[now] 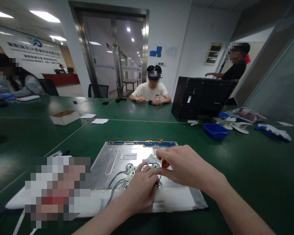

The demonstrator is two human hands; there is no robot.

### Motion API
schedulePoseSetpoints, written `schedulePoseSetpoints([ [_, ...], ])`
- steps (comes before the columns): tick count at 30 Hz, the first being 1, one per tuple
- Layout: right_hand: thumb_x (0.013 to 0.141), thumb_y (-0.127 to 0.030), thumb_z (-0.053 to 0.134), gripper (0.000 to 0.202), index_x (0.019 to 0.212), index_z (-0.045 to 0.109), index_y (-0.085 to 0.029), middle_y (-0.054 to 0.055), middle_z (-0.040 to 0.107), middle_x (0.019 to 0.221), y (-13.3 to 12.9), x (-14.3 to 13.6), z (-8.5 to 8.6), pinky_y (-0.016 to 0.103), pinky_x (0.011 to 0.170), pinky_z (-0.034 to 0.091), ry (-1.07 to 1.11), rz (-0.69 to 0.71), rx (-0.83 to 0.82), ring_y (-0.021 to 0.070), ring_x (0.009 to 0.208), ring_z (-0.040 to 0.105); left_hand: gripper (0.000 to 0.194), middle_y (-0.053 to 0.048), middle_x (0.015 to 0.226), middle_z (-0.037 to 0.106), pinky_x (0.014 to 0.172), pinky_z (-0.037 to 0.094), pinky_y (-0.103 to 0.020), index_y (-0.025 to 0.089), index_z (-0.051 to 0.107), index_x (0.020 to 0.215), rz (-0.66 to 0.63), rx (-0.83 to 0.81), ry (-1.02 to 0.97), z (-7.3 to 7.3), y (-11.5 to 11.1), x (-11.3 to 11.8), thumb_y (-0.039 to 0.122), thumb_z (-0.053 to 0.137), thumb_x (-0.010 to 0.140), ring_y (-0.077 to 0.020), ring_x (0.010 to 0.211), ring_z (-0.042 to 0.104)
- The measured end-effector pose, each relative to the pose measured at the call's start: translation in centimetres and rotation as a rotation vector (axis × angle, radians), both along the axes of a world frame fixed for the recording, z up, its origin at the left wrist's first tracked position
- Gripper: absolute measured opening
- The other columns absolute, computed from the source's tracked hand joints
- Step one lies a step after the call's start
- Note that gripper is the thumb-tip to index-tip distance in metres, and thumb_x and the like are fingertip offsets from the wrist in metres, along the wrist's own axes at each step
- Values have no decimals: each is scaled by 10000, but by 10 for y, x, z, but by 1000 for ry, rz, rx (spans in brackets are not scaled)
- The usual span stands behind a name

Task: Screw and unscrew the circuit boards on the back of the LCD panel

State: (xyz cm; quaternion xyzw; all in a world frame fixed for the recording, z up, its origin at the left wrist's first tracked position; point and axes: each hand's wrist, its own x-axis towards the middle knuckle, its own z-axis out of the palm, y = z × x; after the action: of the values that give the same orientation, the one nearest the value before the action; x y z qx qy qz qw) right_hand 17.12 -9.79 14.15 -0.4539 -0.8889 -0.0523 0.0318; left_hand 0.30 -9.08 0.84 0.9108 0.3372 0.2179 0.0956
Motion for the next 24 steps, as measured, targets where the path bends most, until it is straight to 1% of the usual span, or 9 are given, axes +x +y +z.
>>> schedulePoseSetpoints([
  [3,897,-380,494,177,835,537,-219,6,658,721,3,-2,-2,274,490,191,-42,-17,6,177,648,606,80,-39,922,624,1046,252,-447,198,571,825,0,-1,2,0,0,0,149,516,793,-225,958,537],
  [6,851,-266,530,65,888,521,-214,-1,664,783,2,-1,-2,275,489,207,6,35,-12,163,657,595,121,-43,931,618,1045,260,-439,201,579,869,3,3,18,0,1,0,143,528,775,-225,957,535],
  [8,812,-224,547,116,920,507,-211,-3,665,836,0,0,0,277,496,229,51,77,-33,156,667,587,163,-44,941,617,1048,259,-437,204,586,907,6,4,20,-1,1,1,137,529,769,-223,959,533],
  [11,814,-257,567,137,926,503,-214,-2,670,853,-2,-1,2,276,502,242,64,90,-53,161,690,593,168,-42,937,620,1053,254,-446,208,593,917,3,5,7,-1,1,1,144,525,778,-224,959,533],
  [15,875,-372,529,156,860,527,-217,9,666,753,-1,-3,2,277,489,200,-19,1,-12,176,660,604,132,-45,975,626,1043,264,-453,205,595,876,-5,4,-4,0,1,1,146,509,794,-228,970,536],
  [17,886,-343,507,132,852,528,-217,3,655,714,0,-1,2,275,489,193,-37,3,-9,166,627,592,127,-50,972,626,1040,269,-454,203,594,870,-12,2,13,0,1,1,147,508,794,-230,970,536],
  [19,851,-273,527,62,878,522,-217,-3,663,755,-1,1,2,269,495,207,-7,39,-21,157,632,584,149,-50,950,623,1042,269,-451,203,597,905,-9,2,28,1,1,1,151,514,792,-228,961,534],
  [21,814,-227,537,92,903,515,-216,-4,670,809,-2,3,3,265,505,230,28,79,-40,152,648,580,180,-49,940,619,1043,272,-445,205,598,943,-4,5,36,1,1,1,151,515,792,-224,956,532],
  [24,828,-290,542,102,899,526,-219,1,673,805,-2,2,2,267,506,228,22,83,-32,161,661,586,178,-45,949,622,1049,265,-441,211,602,939,-5,14,26,1,1,1,149,506,802,-221,967,533],
])
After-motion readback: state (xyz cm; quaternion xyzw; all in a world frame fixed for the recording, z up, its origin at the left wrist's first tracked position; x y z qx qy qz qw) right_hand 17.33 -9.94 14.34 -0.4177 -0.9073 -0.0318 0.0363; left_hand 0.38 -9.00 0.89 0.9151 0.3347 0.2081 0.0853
